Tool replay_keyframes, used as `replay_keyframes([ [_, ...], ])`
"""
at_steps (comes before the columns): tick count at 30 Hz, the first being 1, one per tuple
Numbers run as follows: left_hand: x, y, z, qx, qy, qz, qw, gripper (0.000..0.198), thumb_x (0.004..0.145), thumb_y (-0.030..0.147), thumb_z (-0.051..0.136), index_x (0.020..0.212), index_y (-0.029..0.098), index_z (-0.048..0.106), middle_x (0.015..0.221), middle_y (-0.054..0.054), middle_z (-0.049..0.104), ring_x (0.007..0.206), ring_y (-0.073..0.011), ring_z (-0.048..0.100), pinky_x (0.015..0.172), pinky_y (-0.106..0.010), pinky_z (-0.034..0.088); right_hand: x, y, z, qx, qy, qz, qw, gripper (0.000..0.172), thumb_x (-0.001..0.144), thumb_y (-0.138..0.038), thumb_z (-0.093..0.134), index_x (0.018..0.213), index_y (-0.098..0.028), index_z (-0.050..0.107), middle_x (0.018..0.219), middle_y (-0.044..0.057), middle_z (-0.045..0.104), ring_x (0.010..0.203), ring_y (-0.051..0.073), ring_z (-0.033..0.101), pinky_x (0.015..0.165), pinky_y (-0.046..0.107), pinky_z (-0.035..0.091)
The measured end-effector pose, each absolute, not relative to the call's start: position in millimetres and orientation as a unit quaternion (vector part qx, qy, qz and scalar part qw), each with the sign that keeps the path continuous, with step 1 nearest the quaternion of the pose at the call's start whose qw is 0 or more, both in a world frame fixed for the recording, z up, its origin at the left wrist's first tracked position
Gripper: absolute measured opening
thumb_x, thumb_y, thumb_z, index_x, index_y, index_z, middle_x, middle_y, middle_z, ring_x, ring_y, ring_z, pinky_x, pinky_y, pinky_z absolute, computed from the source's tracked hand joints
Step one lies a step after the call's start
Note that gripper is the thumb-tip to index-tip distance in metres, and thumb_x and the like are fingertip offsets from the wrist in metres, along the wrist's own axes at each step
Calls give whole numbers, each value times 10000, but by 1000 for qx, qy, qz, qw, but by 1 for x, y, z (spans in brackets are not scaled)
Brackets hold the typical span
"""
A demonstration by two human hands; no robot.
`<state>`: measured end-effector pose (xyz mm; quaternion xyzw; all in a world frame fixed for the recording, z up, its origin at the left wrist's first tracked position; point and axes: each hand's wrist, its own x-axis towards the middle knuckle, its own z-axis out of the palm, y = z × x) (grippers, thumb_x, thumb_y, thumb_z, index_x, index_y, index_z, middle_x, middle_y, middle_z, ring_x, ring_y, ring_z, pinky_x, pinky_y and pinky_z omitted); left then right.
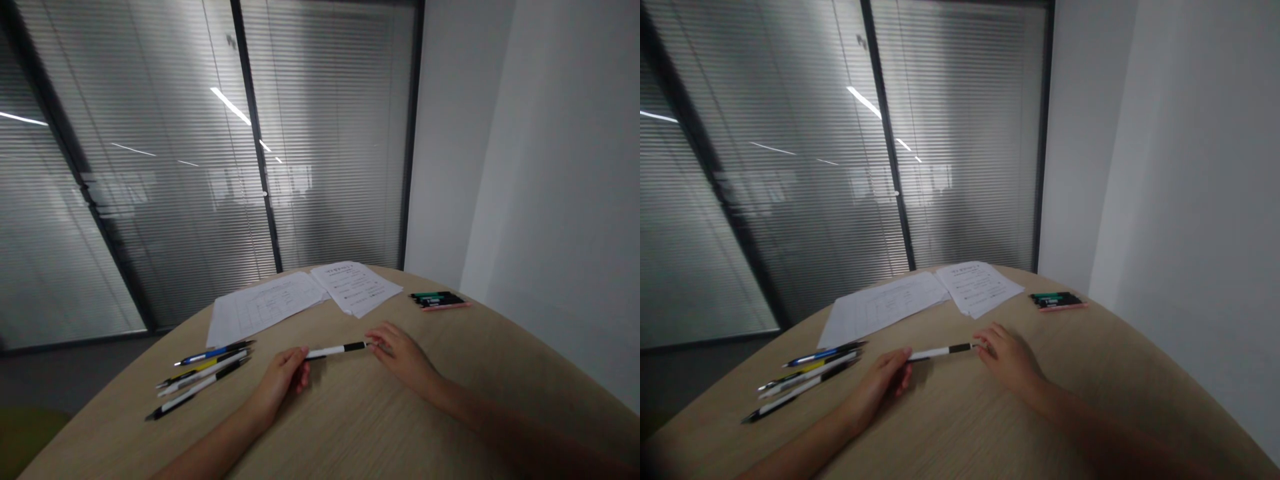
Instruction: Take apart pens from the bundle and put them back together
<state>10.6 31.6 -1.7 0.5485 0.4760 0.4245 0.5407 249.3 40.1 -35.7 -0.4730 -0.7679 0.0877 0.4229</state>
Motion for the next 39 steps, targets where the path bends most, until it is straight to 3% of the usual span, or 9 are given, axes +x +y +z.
replay_keyframes([
  [4, 10, 32, -2, 549, 474, 428, 540, 374, 649, 493, 549, 505, 151, 497, 393, 36, 478, 370, -71, 387, 403, -192, 274, 249, 40, -34, -468, -775, 80, 416, 128, 788, -194, 470, 796, -207, 597, 814, 29, 577, 789, 164, 550, 723, 284, 425],
  [9, 10, 33, -2, 527, 477, 456, 535, 367, 642, 487, 558, 501, 152, 501, 388, 40, 473, 353, -69, 380, 389, -191, 268, 253, 46, -39, -505, -736, 100, 440, 127, 792, -211, 447, 810, -204, 573, 809, 28, 575, 734, 157, 544, 667, 275, 429],
  [19, -3, 47, -7, 437, 490, 566, 498, 408, 664, 489, 531, 434, 161, 455, 330, 58, 407, 311, -55, 338, 337, -168, 235, 257, 56, -42, -518, -625, 286, 509, 190, 749, -361, 443, 722, -193, 528, 650, -3, 551, 636, 151, 524, 575, 252, 397],
  [24, -9, 53, -7, 397, 493, 616, 468, 364, 700, 448, 476, 458, 179, 433, 339, 70, 377, 318, -67, 317, 334, -176, 231, 259, 57, -42, -524, -580, 318, 537, 222, 728, -403, 443, 656, -199, 487, 589, -25, 487, 545, 128, 467, 528, 238, 374],
  [31, 4, 40, -3, 546, 450, 511, 487, 392, 673, 536, 509, 546, 164, 519, 484, 26, 489, 463, -112, 421, 455, -211, 330, 257, 52, -35, -529, -581, 318, 531, 228, 719, -407, 439, 609, -208, 457, 565, -25, 472, 533, 131, 458, 528, 246, 369],
  [36, 9, 29, 1, 674, 428, 420, 432, 376, 723, 533, 476, 810, 191, 606, 570, 35, 485, 597, -149, 451, 608, -240, 362, 254, 49, -34, -511, -634, 325, 482, 213, 729, -377, 447, 639, -193, 505, 604, -14, 504, 589, 138, 481, 561, 247, 373],
  [39, 9, 31, -2, 712, 404, 387, 424, 365, 747, 512, 459, 715, 184, 616, 698, -5, 532, 673, -164, 472, 665, -251, 369, 254, 50, -38, -490, -670, 316, 459, 189, 734, -352, 466, 666, -189, 532, 633, -9, 531, 625, 143, 499, 589, 250, 381],
])
